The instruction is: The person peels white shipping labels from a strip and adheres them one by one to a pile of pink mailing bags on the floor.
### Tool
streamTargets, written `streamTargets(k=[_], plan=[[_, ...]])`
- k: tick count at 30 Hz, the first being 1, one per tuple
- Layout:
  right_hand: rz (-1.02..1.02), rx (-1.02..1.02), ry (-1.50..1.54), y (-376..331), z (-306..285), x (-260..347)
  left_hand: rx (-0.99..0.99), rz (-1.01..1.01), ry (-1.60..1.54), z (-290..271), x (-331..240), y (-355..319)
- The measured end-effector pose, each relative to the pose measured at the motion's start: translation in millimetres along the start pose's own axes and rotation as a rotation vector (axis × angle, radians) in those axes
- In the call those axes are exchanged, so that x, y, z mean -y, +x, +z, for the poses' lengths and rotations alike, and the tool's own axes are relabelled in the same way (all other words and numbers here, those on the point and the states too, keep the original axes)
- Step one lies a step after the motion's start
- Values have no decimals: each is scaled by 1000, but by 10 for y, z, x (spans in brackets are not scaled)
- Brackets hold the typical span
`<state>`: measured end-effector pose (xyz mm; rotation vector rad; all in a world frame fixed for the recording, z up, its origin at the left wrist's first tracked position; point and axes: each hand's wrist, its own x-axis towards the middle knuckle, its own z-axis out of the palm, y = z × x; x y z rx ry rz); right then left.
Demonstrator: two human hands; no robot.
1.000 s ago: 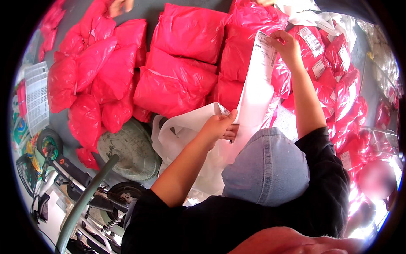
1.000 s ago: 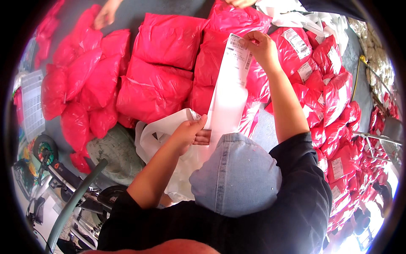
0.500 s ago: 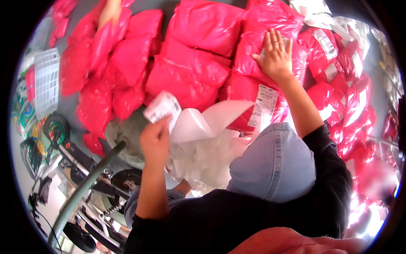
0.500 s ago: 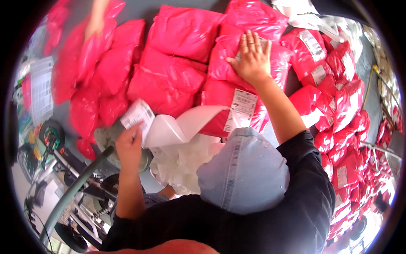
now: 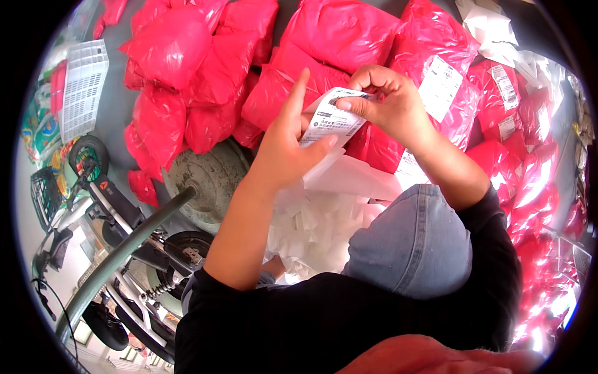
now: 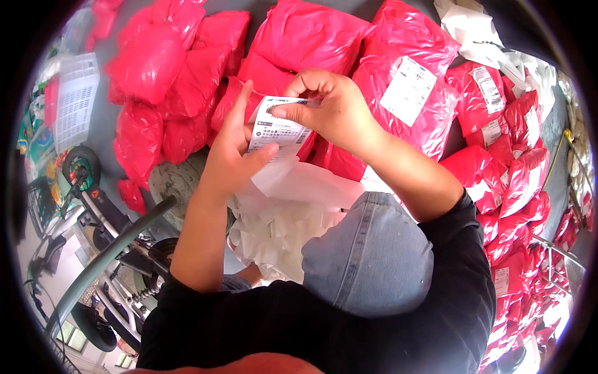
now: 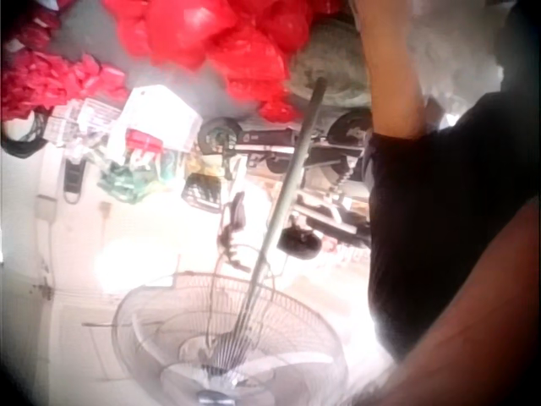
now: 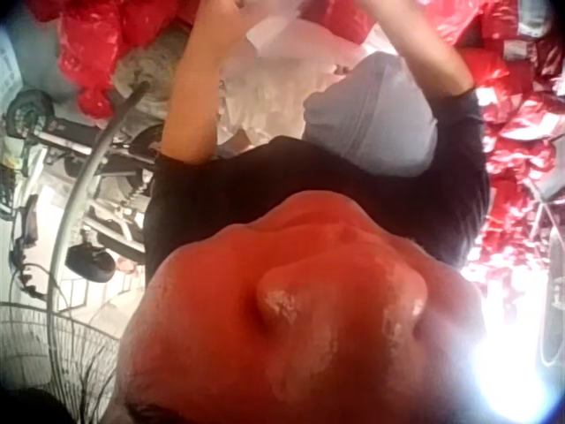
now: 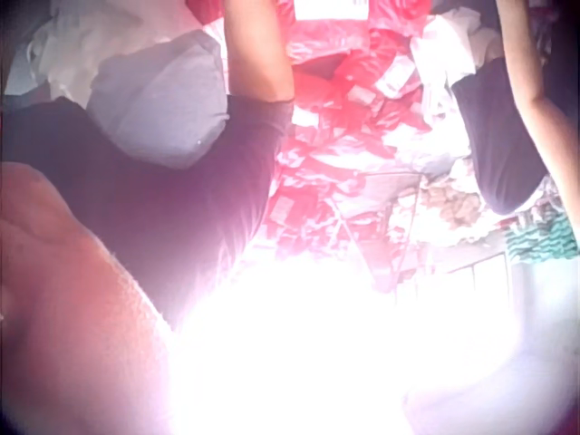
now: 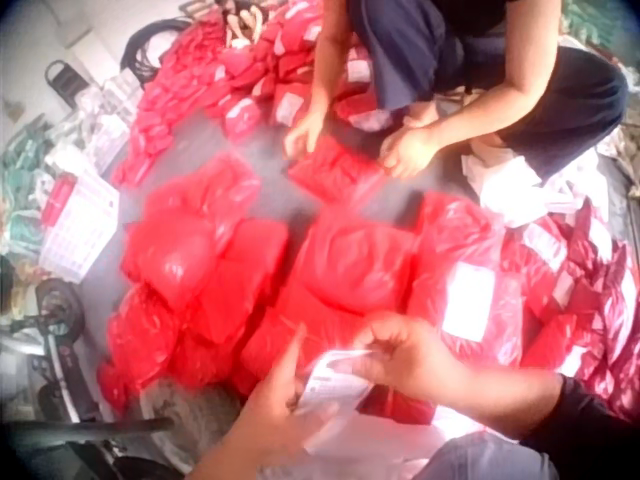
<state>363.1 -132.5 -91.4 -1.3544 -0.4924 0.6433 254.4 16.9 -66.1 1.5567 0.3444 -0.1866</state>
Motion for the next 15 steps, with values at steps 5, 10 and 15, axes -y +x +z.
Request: streamTargets(k=[5, 10, 15], plan=[[-69, -127, -143, 10, 6, -118, -88, -81, 197, -3, 159, 204], [-135, -255, -110, 169, -59, -240, -224, -75, 314, 30, 268, 409], [-67, -296, -198, 482, -137, -408, -259, -401, 150, -149, 323, 649]])
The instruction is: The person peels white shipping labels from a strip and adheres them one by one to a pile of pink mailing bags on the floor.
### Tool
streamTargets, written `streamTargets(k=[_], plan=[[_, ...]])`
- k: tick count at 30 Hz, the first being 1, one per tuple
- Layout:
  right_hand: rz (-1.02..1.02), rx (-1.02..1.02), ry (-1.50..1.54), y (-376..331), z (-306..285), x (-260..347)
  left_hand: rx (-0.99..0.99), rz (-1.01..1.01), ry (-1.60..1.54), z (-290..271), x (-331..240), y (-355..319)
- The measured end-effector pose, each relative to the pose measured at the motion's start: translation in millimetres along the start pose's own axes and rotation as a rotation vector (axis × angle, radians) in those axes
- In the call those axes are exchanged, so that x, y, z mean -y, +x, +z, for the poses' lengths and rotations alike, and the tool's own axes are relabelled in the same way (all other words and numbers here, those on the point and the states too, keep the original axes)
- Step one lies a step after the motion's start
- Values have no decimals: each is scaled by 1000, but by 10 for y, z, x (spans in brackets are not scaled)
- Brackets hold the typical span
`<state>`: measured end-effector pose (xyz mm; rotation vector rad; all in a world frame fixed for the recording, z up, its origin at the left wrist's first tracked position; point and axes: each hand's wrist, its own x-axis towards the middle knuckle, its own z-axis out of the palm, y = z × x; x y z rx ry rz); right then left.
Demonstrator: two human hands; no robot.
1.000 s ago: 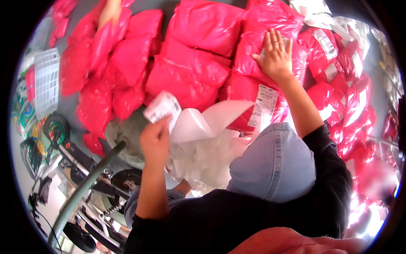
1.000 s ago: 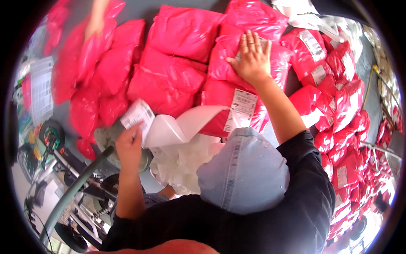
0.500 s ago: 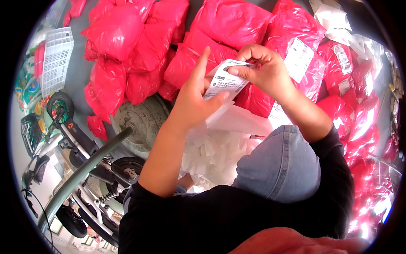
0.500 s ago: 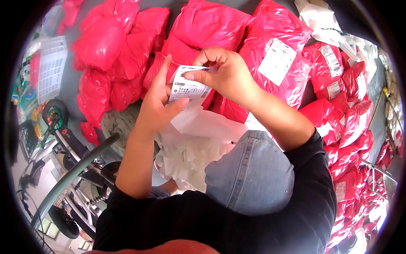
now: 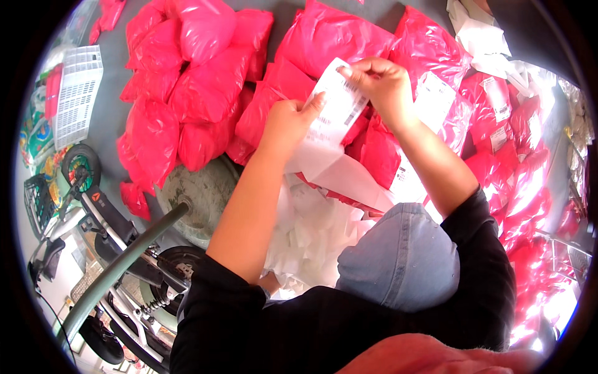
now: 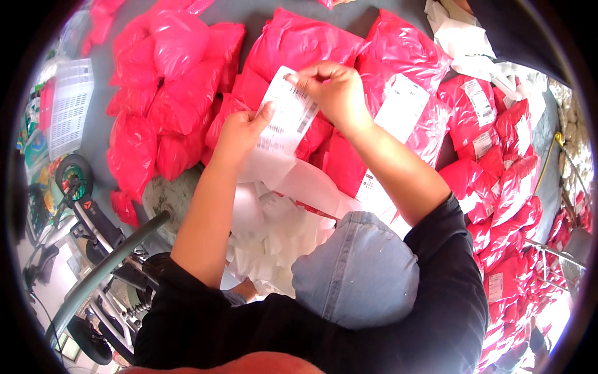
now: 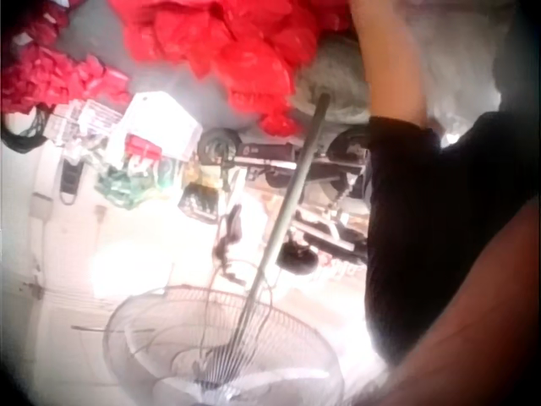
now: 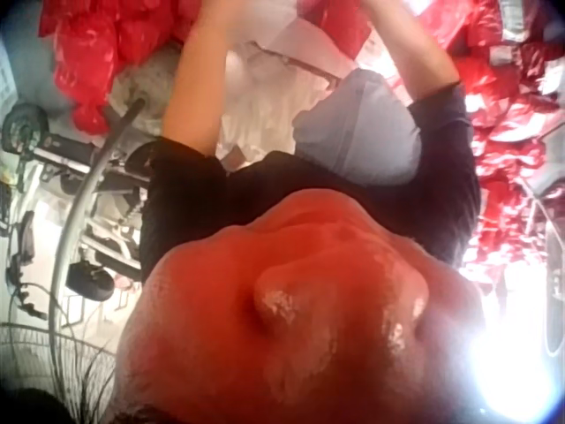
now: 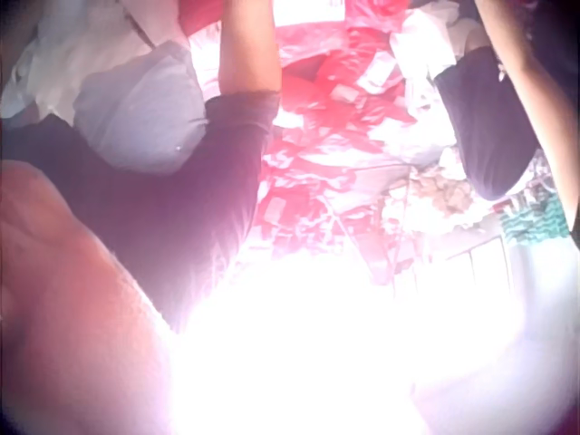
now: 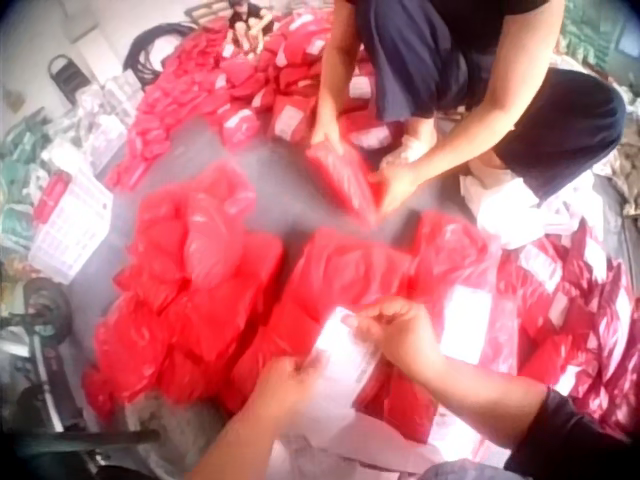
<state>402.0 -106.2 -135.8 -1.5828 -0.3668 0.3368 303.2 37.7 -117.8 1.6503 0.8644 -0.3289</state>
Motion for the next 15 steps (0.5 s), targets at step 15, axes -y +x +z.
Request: streamTargets(k=[15], plan=[[-96, -146, -1168, 1278, -280, -1348, 1, -612, -156, -963, 770, -428]])
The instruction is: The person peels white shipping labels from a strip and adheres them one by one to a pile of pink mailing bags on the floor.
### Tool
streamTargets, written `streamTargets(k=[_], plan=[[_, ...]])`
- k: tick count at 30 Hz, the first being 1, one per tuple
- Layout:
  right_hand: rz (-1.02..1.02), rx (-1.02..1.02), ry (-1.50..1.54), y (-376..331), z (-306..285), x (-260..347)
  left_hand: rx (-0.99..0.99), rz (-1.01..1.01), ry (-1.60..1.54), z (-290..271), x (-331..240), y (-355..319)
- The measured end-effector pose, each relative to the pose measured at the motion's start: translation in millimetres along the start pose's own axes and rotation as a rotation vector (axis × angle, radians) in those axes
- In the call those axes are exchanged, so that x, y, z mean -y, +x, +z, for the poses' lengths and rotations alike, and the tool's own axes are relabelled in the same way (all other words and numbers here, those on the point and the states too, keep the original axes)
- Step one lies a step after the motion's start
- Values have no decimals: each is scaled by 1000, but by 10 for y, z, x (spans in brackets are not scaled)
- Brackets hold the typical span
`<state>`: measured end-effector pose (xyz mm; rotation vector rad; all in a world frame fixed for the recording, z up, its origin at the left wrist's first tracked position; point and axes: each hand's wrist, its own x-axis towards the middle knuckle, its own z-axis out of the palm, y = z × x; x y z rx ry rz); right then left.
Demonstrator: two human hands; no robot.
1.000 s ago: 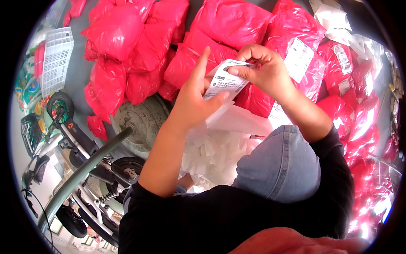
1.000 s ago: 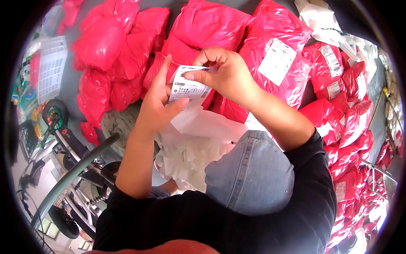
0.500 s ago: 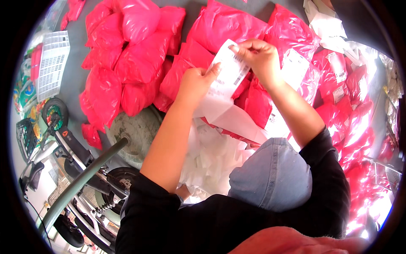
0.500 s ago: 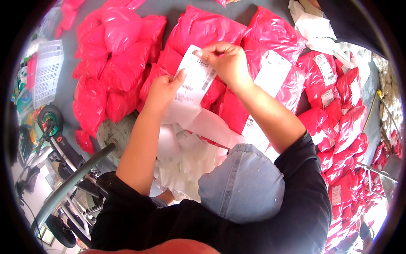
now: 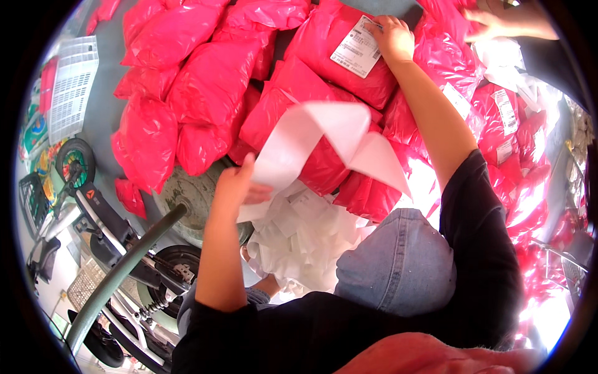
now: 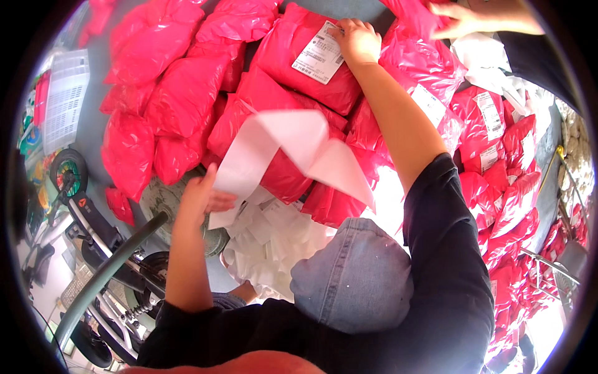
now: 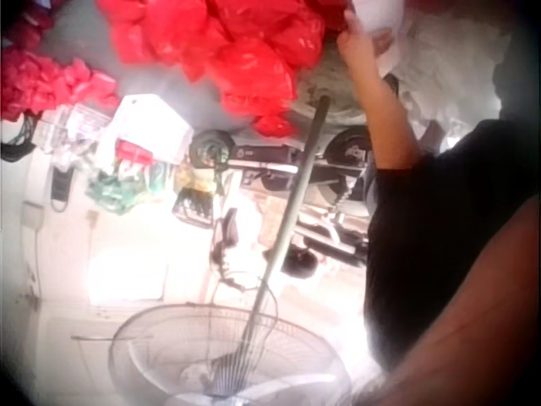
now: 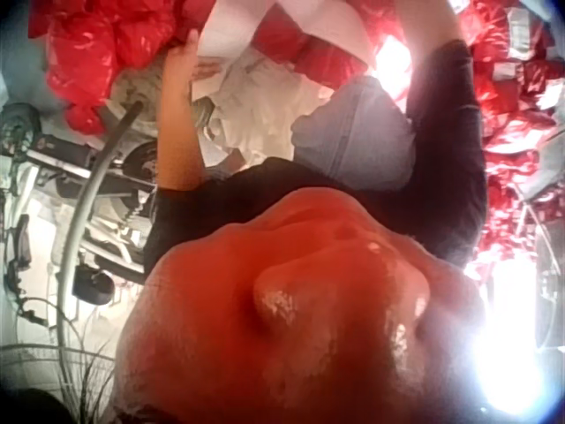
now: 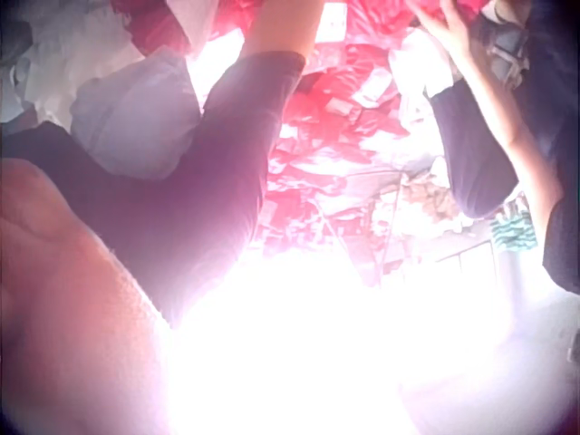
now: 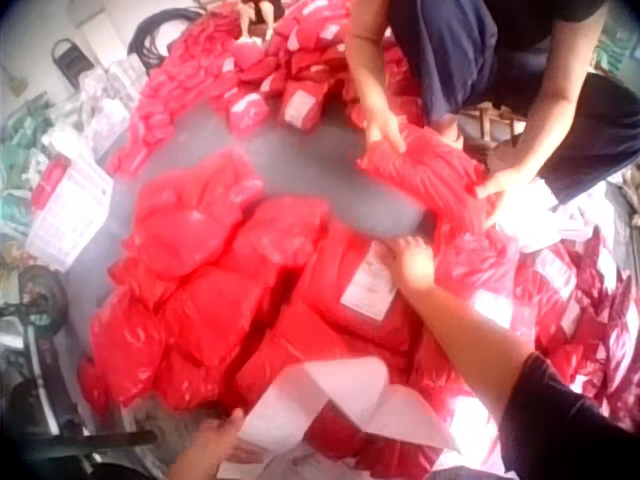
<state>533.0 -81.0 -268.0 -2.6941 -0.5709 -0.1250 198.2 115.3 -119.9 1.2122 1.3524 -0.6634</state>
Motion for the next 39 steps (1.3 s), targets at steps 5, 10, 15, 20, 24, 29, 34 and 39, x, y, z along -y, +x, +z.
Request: streamTargets(k=[5, 10, 15, 20, 24, 29, 34, 39], plan=[[-44, -31, -373, -87, -128, 274, -141, 562, 168, -590, 477, -419], [-150, -24, -462, -261, -289, 382, -475, 1023, 66, -567, 145, -885], [-346, 150, 765, -716, -1140, 1035, -420, 1409, 430, -157, -281, -1077], [-299, 761, 1423, -1023, -1912, 1349, 58, 1473, 606, 362, -518, -1155], [-37, 1028, 1595, -1172, -1920, 1172, 288, 1453, 592, 514, -450, -1154], [-59, 659, 1559, -1562, -1908, 1079, 360, 1026, -30, 798, -162, -986], [-105, 592, 1512, -1629, -1901, 949, 93, 873, 118, 985, -139, -806], [-147, 273, 1241, -1614, -1878, 878, 41, 811, 100, 1172, -144, -692]])
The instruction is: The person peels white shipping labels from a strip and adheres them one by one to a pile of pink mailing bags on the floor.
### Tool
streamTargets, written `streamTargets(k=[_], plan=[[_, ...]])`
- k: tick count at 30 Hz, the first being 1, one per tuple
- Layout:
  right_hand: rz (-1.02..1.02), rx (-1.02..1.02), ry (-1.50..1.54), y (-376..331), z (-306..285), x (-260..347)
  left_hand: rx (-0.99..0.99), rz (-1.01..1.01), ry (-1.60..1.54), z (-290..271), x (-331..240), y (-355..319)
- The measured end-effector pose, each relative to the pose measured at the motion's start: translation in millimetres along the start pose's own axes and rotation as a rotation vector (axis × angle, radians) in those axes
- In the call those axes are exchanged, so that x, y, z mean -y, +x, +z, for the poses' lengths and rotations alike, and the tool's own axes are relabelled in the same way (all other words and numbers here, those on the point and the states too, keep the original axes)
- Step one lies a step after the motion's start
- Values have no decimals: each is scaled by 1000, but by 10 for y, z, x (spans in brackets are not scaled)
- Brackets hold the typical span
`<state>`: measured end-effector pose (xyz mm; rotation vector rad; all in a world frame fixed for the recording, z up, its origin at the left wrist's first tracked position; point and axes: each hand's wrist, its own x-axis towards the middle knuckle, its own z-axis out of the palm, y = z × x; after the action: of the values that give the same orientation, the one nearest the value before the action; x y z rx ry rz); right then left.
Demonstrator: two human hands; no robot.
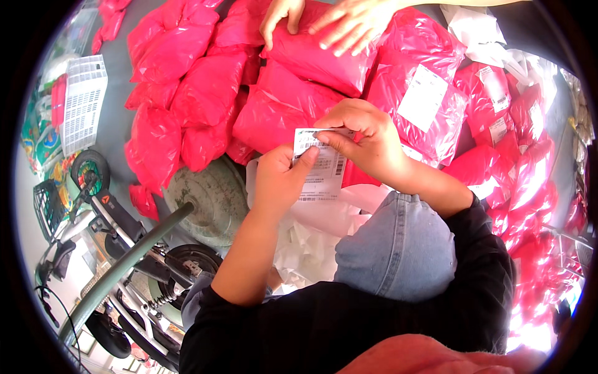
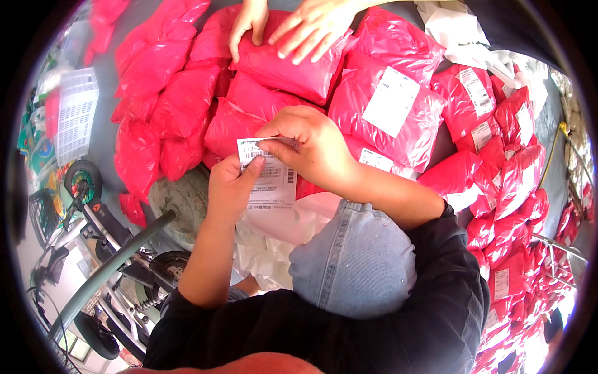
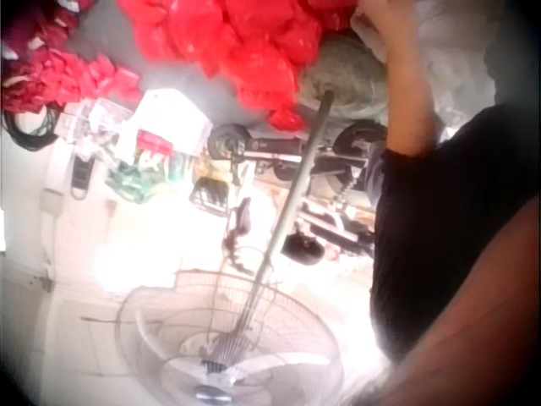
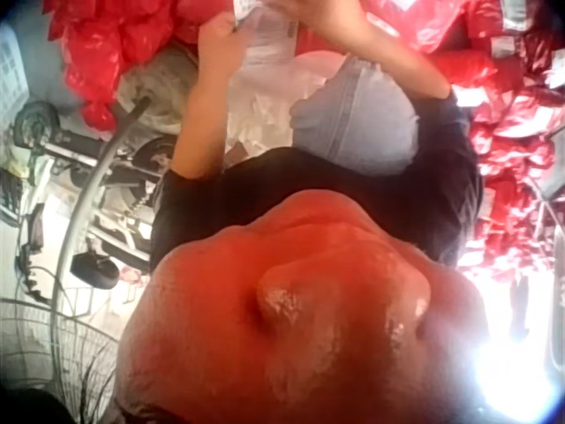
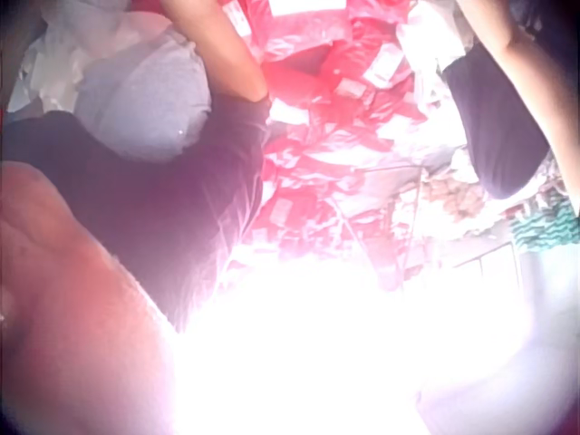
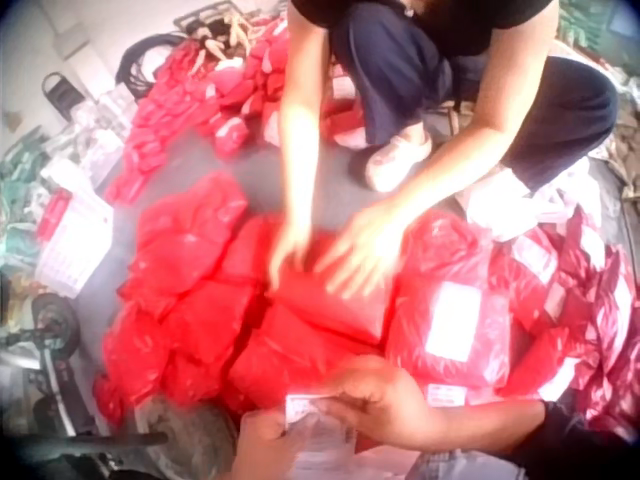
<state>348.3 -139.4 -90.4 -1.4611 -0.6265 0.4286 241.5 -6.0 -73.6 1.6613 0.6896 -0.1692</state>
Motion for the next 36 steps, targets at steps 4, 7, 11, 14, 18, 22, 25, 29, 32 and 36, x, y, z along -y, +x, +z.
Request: streamTargets(k=[4, 7, 11, 14, 18, 22, 25, 29, 32, 36], plan=[[-195, -50, -270, 13, -103, -80, 11, -58, 21, 61, 41, 100], [-78, -85, -195, 11, -156, -143, 32, -1, 49, 139, 47, 212], [108, -13, -97, 19, -254, -177, 12, 62, 75, 213, 65, 302], [344, 78, -22, 42, -294, -128, 25, 10, 192, 161, 50, 360], [325, 19, 69, 53, -293, -236, 102, 9, 48, 155, 78, 401], [297, -89, 100, 117, -308, -318, 203, -116, 0, 103, 133, 463], [235, -128, -56, 241, -367, -438, 226, -181, -7, 3, 192, 491], [310, -161, -113, 536, -415, -499, 299, -476, -189, -262, 198, 491], [239, -170, -425, 801, -426, -616, 268, -526, -162, -454, 365, 445], [-56, -242, -802, 1315, -597, -1034, 240, -538, -213, -622, 537, 390]])
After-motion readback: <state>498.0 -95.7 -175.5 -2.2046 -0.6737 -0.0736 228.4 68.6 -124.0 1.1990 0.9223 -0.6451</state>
